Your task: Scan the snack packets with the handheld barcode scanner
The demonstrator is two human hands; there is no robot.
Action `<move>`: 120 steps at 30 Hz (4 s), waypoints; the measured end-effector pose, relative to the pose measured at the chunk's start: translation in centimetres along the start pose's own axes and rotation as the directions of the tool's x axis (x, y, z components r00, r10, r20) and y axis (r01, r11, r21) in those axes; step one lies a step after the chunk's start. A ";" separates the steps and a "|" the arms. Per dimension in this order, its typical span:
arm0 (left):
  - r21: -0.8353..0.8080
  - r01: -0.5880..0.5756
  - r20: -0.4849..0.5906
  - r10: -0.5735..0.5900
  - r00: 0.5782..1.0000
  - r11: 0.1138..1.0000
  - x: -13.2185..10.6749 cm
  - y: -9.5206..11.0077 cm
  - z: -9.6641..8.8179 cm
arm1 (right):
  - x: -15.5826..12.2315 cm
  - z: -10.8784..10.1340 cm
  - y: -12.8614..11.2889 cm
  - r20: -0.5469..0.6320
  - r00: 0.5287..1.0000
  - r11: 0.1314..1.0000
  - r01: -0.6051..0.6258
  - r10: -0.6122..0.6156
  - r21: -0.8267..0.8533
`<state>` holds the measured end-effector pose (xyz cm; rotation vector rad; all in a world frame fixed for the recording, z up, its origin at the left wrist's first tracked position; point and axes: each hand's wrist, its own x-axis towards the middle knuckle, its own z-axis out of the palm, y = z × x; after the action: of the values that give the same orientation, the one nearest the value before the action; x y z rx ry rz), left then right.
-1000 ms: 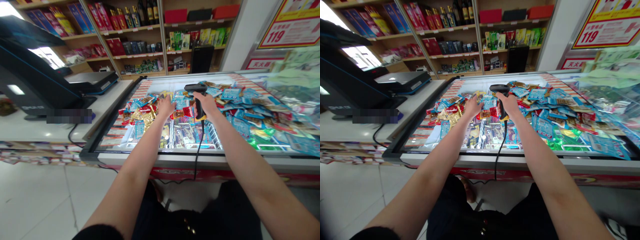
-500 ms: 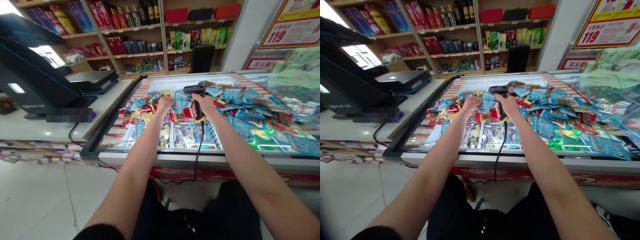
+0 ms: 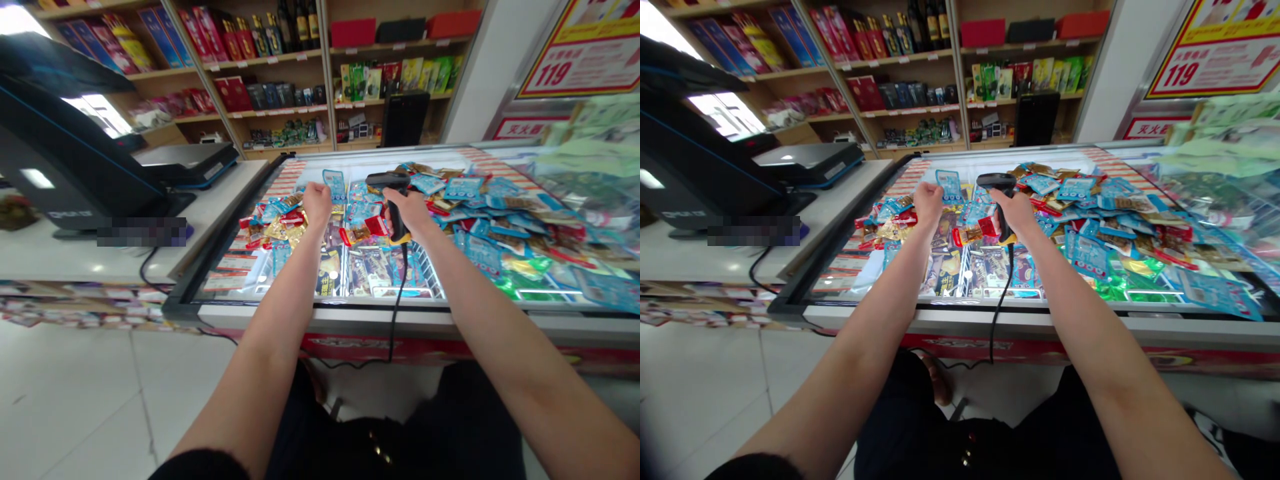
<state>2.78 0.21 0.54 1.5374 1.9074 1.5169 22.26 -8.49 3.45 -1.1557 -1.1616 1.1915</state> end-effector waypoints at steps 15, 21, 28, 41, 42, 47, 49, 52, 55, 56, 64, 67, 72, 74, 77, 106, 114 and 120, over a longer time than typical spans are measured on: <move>0.022 0.012 0.121 -0.015 0.993 1.000 0.8 -1.3 0.0 | -0.5 0.8 0.4 0.066 0.997 0.999 -0.033 0.034 -0.014; 0.110 -0.079 0.086 0.070 0.994 0.991 -0.1 -0.4 -0.4 | -0.7 1.0 0.1 0.103 0.993 0.998 -0.053 0.049 0.036; 0.123 -0.146 0.091 0.135 0.987 0.982 -0.5 0.0 -0.4 | -0.9 1.1 0.0 0.094 0.993 0.996 -0.077 0.073 0.041; 0.087 -0.158 0.068 0.153 0.986 0.984 -0.5 -0.2 -0.3 | -0.9 1.1 -0.1 0.118 0.987 0.990 -0.114 0.105 0.078; 0.082 -0.154 0.065 0.149 0.987 0.985 -0.5 -0.2 -0.3 | -0.9 1.2 -0.1 0.119 0.987 0.990 -0.116 0.106 0.077; 0.043 -0.086 -0.011 0.087 0.996 0.995 0.4 -0.2 -1.3 | -0.9 1.2 0.1 0.125 0.986 0.991 -0.115 0.106 0.066; 0.032 -0.045 -0.081 0.048 0.996 0.998 1.3 -0.5 -2.3 | -0.8 1.1 0.2 0.122 0.987 0.992 -0.113 0.105 0.064; 0.053 0.023 -0.206 -0.012 0.979 0.998 2.5 -1.4 -4.4 | -0.8 1.0 0.2 0.121 0.988 0.991 -0.108 0.099 0.072; 0.135 0.077 -0.295 -0.034 0.955 0.988 3.1 -2.0 -6.3 | -0.8 1.0 0.1 0.111 0.989 0.990 -0.111 0.102 0.083; 0.187 0.083 -0.298 -0.024 0.954 0.979 3.0 -2.1 -6.7 | -0.8 1.0 0.1 0.102 0.989 0.990 -0.115 0.106 0.081; 0.627 -0.085 0.077 0.047 0.996 0.775 -1.7 -0.1 -5.7 | -0.6 0.8 0.1 0.076 0.990 0.990 -0.123 0.119 0.063; 0.685 -0.227 0.218 0.103 0.970 0.692 -4.2 0.2 -5.6 | -0.7 0.8 0.0 0.077 0.989 0.990 -0.128 0.123 0.064; 0.737 -0.321 0.326 0.104 0.940 0.595 -4.5 -1.9 -6.6 | -0.7 0.8 0.1 0.081 0.989 0.989 -0.129 0.123 0.072; 0.739 -0.342 0.351 0.102 0.931 0.580 -3.4 -2.9 -7.1 | -0.6 0.8 0.3 0.075 0.989 0.989 -0.131 0.126 0.067; 0.725 -0.379 0.392 0.107 0.914 0.576 -1.4 -3.9 -7.9 | -0.4 0.7 0.5 0.077 0.990 0.990 -0.126 0.121 0.065; 0.194 -0.163 0.466 0.056 0.883 0.967 -3.3 0.6 0.3 | -0.2 0.6 0.7 0.062 0.992 0.993 -0.112 0.109 0.048; -0.315 0.330 0.450 -0.167 0.878 0.890 -1.6 0.1 -1.9 | -0.4 0.8 0.8 0.063 0.993 0.994 -0.105 0.104 0.007; -0.356 0.301 0.302 -0.197 0.933 0.885 0.9 -1.4 -4.2 | -0.9 1.2 0.9 0.111 0.989 0.995 -0.100 0.102 -0.027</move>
<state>-1.40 -1.25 1.52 1.1860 1.4716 1.4005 21.03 -9.30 2.63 -1.1882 -1.2142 1.3385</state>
